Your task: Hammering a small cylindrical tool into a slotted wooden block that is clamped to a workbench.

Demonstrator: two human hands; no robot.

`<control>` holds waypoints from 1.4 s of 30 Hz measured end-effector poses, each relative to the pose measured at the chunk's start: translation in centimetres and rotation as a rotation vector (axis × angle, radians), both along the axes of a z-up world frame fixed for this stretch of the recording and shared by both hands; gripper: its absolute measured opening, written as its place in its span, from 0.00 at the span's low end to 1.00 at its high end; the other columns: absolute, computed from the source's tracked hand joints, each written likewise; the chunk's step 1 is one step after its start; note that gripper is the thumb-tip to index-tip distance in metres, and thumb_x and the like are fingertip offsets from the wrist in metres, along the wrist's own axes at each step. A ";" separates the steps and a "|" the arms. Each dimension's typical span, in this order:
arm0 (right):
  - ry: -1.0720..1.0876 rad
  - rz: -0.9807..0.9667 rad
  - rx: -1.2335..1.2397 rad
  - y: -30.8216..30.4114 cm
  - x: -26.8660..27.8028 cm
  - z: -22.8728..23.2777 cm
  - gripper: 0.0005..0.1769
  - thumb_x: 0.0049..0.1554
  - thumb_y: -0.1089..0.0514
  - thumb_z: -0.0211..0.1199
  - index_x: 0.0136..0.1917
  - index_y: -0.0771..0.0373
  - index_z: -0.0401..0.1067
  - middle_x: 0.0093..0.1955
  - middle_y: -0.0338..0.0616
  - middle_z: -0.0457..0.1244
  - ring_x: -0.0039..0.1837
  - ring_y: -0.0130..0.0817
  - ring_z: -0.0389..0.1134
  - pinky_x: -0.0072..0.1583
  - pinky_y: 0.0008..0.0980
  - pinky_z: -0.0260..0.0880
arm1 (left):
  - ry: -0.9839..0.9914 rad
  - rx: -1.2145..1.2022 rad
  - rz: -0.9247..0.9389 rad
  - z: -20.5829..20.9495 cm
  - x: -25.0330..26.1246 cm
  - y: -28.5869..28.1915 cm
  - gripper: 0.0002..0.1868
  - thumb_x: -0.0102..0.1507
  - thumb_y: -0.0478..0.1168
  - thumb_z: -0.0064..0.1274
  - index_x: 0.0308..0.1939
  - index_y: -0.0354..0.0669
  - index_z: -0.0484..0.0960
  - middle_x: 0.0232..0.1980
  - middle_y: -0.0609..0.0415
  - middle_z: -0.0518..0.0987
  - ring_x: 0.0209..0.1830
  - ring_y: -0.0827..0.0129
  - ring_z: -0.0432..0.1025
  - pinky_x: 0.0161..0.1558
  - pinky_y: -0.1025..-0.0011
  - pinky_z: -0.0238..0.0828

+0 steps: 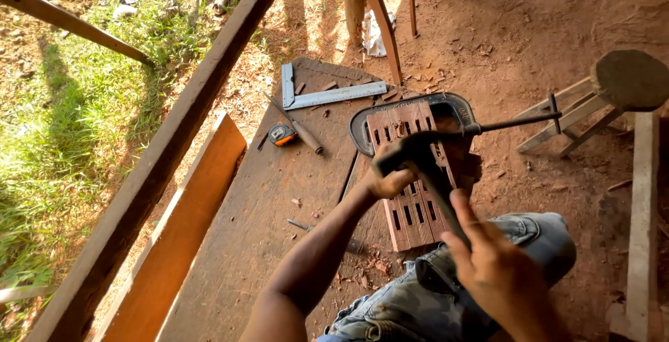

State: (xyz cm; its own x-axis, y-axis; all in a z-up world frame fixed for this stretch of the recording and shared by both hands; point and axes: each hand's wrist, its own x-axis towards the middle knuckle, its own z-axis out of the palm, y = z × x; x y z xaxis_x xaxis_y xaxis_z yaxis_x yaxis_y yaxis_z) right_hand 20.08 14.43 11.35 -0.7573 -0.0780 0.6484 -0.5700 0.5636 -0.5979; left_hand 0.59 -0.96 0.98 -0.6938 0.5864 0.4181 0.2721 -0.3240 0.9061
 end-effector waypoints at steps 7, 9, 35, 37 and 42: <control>-0.301 -0.206 0.149 1.1 2.4 4.2 0.40 0.56 0.64 0.61 0.79 0.61 0.52 0.53 0.61 0.67 0.36 0.33 0.71 0.34 0.30 0.74 | 0.190 0.026 0.101 -0.3 -0.2 0.0 0.21 0.62 0.59 0.49 0.25 0.50 0.68 0.22 0.64 0.66 0.18 0.74 0.59 0.22 0.72 0.58; -0.160 -0.125 0.050 1.5 3.0 5.8 0.47 0.57 0.69 0.59 0.82 0.48 0.45 0.64 0.61 0.64 0.42 0.26 0.69 0.41 0.25 0.76 | 0.108 0.010 0.101 -1.4 0.0 -0.1 0.20 0.59 0.57 0.53 0.21 0.56 0.64 0.19 0.67 0.64 0.16 0.75 0.59 0.19 0.74 0.57; -0.866 -0.614 -0.241 3.9 5.6 -3.6 0.40 0.63 0.60 0.54 0.86 0.67 0.50 0.36 0.54 0.66 0.31 0.40 0.63 0.34 0.36 0.61 | -0.085 -0.179 0.191 2.9 -0.1 2.2 0.17 0.60 0.53 0.60 0.32 0.48 0.72 0.26 0.64 0.70 0.21 0.75 0.65 0.26 0.76 0.64; -0.825 -0.631 -0.078 4.1 5.6 -4.1 0.39 0.62 0.57 0.55 0.83 0.70 0.54 0.36 0.58 0.69 0.29 0.43 0.67 0.31 0.38 0.65 | -0.096 -0.182 0.210 1.5 -0.3 2.0 0.18 0.60 0.54 0.60 0.30 0.48 0.71 0.26 0.63 0.70 0.21 0.75 0.66 0.25 0.75 0.66; -0.775 -0.649 0.116 4.0 5.6 -4.1 0.38 0.60 0.56 0.57 0.80 0.73 0.58 0.32 0.63 0.70 0.21 0.45 0.66 0.24 0.39 0.62 | -0.103 -0.213 0.243 -1.0 -0.8 1.7 0.23 0.58 0.62 0.57 0.28 0.49 0.69 0.25 0.63 0.69 0.20 0.74 0.66 0.24 0.72 0.68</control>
State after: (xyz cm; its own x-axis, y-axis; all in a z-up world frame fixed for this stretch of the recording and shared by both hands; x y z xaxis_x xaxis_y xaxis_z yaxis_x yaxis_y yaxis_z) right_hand 25.67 18.43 7.25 -0.8842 0.4666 -0.0240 0.3877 0.7043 -0.5947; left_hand -0.21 0.78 -0.07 -0.8562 0.4656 0.2240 0.2212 -0.0615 0.9733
